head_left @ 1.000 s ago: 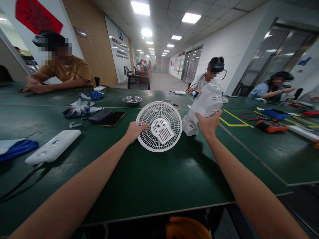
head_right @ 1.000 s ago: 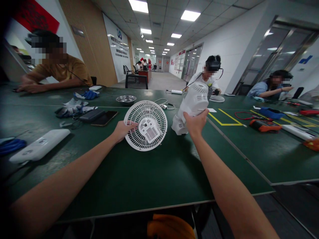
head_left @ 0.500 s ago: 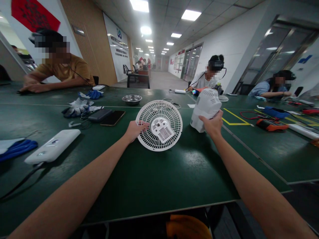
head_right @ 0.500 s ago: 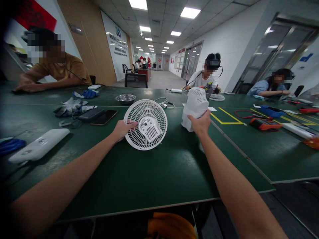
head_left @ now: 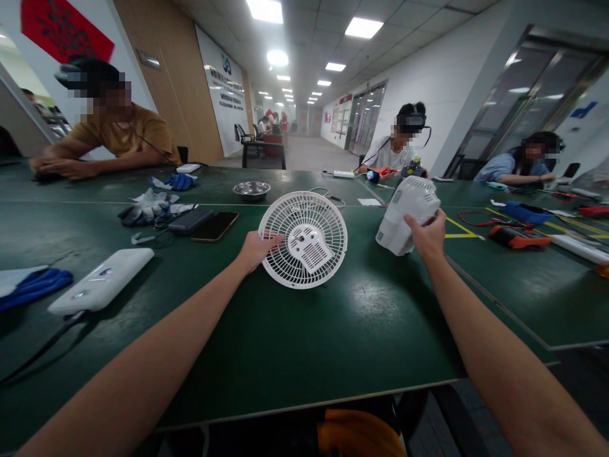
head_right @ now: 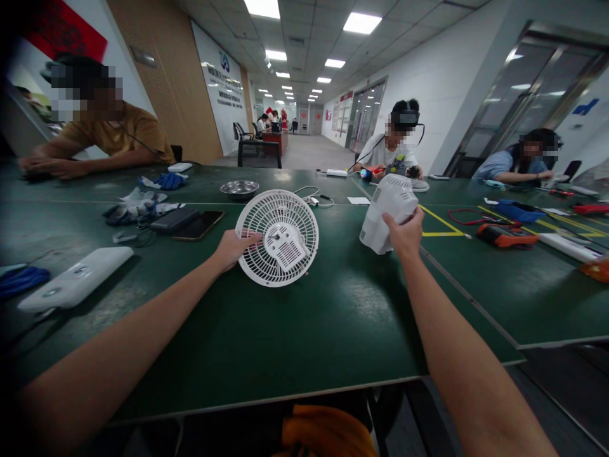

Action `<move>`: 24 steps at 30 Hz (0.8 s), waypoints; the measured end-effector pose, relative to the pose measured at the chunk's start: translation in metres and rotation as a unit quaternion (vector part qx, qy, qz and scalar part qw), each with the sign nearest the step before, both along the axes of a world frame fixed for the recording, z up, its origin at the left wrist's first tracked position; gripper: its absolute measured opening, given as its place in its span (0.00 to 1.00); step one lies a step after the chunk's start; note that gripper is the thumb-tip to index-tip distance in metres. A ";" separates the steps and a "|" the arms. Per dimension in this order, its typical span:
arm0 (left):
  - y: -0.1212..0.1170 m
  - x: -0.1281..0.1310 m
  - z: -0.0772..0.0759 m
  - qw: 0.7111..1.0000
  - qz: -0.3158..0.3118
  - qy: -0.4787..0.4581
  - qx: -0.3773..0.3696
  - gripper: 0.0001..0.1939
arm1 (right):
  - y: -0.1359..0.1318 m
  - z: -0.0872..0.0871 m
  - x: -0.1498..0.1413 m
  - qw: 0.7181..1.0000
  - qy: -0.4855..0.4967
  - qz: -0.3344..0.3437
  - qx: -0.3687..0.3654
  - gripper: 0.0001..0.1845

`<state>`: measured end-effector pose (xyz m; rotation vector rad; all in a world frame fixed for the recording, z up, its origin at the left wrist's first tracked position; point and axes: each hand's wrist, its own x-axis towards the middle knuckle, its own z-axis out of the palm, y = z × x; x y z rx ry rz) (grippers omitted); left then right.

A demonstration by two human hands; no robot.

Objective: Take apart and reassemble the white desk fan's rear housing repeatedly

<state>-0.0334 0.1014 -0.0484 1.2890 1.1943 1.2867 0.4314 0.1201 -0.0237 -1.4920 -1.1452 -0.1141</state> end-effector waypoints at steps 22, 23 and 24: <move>0.002 -0.001 -0.004 1.000 0.000 0.001 0.009 0.12 | -0.007 0.012 -0.003 0.995 0.051 0.056 0.070 0.41; 0.001 -0.002 -0.003 1.000 -0.002 0.002 0.007 0.12 | -0.006 0.011 -0.002 0.995 0.046 0.057 0.071 0.42; 0.001 -0.002 -0.003 1.000 -0.004 0.004 0.008 0.12 | -0.005 0.009 -0.001 0.995 0.040 0.057 0.072 0.43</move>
